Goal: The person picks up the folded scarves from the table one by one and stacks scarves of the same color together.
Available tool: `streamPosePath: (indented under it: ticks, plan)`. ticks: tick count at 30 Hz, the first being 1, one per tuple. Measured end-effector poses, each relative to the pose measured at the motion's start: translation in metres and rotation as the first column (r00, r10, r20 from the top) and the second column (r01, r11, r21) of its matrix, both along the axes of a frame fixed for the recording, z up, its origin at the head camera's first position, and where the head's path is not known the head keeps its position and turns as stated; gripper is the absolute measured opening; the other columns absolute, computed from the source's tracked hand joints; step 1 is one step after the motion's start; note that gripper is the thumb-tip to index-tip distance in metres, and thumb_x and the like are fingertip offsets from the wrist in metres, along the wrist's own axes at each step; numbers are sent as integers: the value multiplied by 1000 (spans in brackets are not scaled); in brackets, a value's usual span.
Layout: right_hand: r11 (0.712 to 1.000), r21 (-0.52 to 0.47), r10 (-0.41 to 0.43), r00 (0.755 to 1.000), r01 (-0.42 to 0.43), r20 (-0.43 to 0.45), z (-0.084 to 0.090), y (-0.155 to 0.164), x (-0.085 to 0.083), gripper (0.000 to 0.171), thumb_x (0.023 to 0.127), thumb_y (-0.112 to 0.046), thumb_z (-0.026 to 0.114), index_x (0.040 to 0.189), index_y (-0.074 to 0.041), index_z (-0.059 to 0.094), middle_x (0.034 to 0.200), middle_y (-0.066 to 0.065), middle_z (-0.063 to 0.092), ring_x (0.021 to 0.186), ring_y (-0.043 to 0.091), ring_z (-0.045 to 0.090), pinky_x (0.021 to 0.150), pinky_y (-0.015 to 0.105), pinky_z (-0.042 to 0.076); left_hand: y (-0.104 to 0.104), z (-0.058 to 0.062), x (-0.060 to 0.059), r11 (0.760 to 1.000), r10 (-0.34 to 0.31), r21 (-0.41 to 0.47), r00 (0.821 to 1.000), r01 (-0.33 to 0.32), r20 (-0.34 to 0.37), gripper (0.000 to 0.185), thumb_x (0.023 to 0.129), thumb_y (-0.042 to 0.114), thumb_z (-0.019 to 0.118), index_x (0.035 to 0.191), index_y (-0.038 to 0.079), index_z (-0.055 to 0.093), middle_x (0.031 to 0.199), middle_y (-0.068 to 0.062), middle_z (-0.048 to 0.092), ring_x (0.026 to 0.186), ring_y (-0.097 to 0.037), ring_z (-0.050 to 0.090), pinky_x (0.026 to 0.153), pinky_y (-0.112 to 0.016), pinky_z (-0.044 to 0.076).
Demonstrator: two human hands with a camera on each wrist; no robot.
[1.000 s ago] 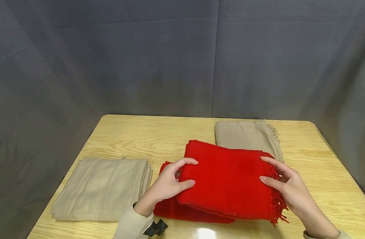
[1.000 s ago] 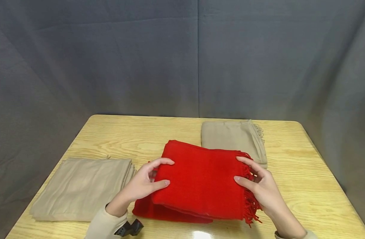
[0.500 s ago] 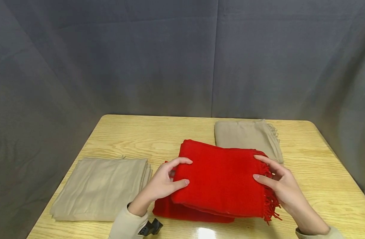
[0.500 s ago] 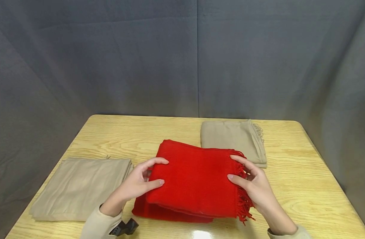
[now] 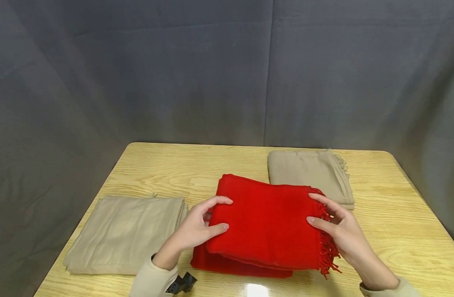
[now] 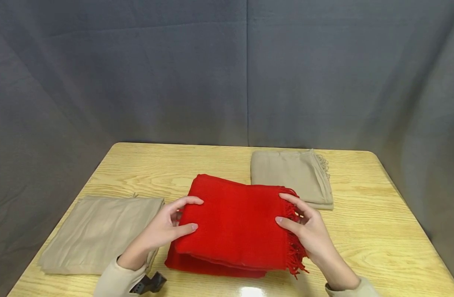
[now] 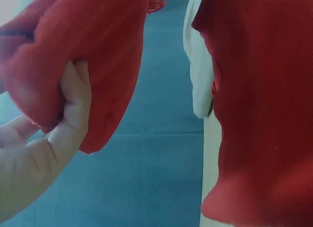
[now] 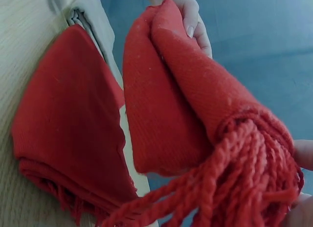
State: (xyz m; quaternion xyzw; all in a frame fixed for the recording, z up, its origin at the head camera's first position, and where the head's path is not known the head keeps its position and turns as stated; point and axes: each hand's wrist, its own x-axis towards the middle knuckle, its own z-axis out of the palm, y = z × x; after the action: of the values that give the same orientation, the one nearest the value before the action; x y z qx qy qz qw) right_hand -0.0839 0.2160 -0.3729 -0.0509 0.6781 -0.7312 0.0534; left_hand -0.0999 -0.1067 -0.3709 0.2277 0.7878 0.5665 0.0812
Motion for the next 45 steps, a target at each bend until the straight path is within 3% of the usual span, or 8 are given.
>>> streamPosePath:
  ticks: [22, 28, 35, 40, 45]
  plan:
    - [996, 63, 66, 997, -69, 46, -6, -14, -11, 49, 84, -1, 61, 130, -12, 49, 109, 1, 53, 92, 14, 56, 73, 27, 50, -16, -9, 0, 1000, 0, -3, 999, 0, 49, 43, 79, -3, 63, 119, 7, 52, 116, -13, 50, 53, -13, 48, 49, -21, 43]
    - [993, 46, 104, 993, -107, 64, -8, -19, -15, 51, 83, -1, 61, 132, -9, 46, 109, 2, 53, 91, 15, 57, 74, 29, 50, -21, -12, 0, 999, 34, -31, 998, -33, 55, 42, 79, -3, 63, 119, 8, 53, 119, -12, 49, 51, -12, 43, 45, -19, 35]
    - [991, 51, 116, 989, -121, 89, -10, -24, -17, 53, 83, -2, 62, 133, -8, 44, 114, 2, 50, 88, 16, 58, 73, 30, 51, -26, -15, 0, 999, 32, 14, 993, -34, 117, 44, 79, -5, 61, 121, 5, 51, 119, -15, 47, 60, -20, 55, 53, -25, 48]
    - [991, 67, 111, 989, -118, 93, -13, -28, -19, 55, 82, -2, 63, 133, -5, 43, 115, 4, 49, 88, 15, 58, 73, 29, 50, -31, -18, -1, 999, 31, 5, 992, -31, 121, 45, 79, -6, 60, 121, 5, 51, 123, -15, 45, 57, -18, 54, 51, -22, 45]
    - [989, 62, 128, 986, -135, 102, -18, -33, -20, 58, 80, 0, 62, 134, -2, 40, 120, 6, 45, 90, 15, 56, 73, 29, 50, -34, -21, 0, 999, 30, 16, 988, -33, 153, 45, 80, -6, 60, 122, 5, 50, 117, -17, 47, 59, -19, 56, 52, -24, 47]
